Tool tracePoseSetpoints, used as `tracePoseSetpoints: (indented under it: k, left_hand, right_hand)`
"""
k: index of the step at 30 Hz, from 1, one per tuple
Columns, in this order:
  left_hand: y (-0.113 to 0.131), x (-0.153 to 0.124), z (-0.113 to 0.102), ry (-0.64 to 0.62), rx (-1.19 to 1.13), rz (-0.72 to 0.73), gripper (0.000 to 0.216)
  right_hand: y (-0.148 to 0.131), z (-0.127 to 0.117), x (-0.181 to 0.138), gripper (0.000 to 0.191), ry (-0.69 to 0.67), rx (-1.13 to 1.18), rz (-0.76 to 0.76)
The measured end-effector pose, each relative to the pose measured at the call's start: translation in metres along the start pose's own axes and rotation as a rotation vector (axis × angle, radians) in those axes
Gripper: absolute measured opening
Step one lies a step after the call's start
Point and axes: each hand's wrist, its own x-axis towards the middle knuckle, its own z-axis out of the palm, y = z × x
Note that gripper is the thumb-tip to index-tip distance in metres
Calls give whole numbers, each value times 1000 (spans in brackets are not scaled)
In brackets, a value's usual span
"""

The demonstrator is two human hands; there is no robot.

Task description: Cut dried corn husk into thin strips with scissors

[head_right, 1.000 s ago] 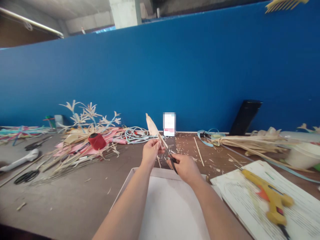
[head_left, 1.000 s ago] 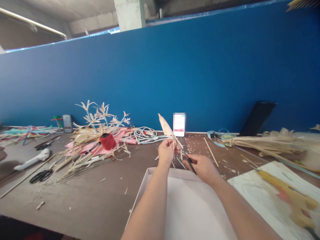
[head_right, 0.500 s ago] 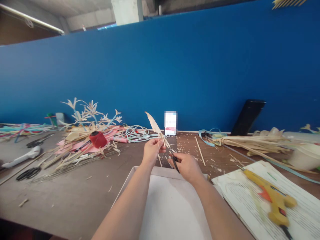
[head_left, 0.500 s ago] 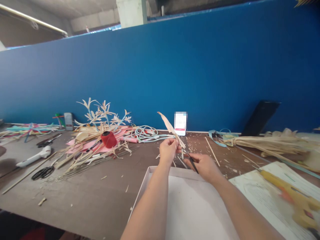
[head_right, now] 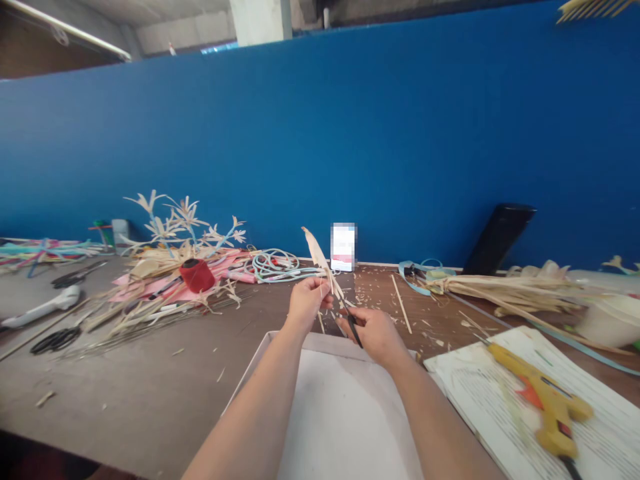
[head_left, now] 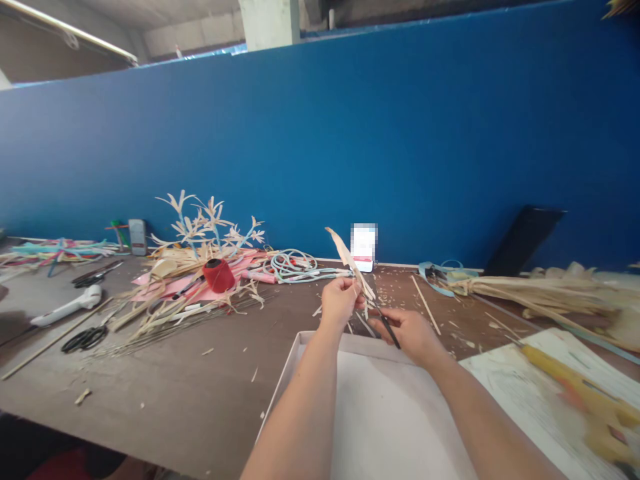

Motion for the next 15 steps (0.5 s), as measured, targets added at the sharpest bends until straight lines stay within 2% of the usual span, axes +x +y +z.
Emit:
tracePoseSetpoints:
  k: [15]
  left_hand:
    - [3,-4,2,-22,35,-8,9]
  right_hand:
    - [4,-2,2,44,25,-13,-7]
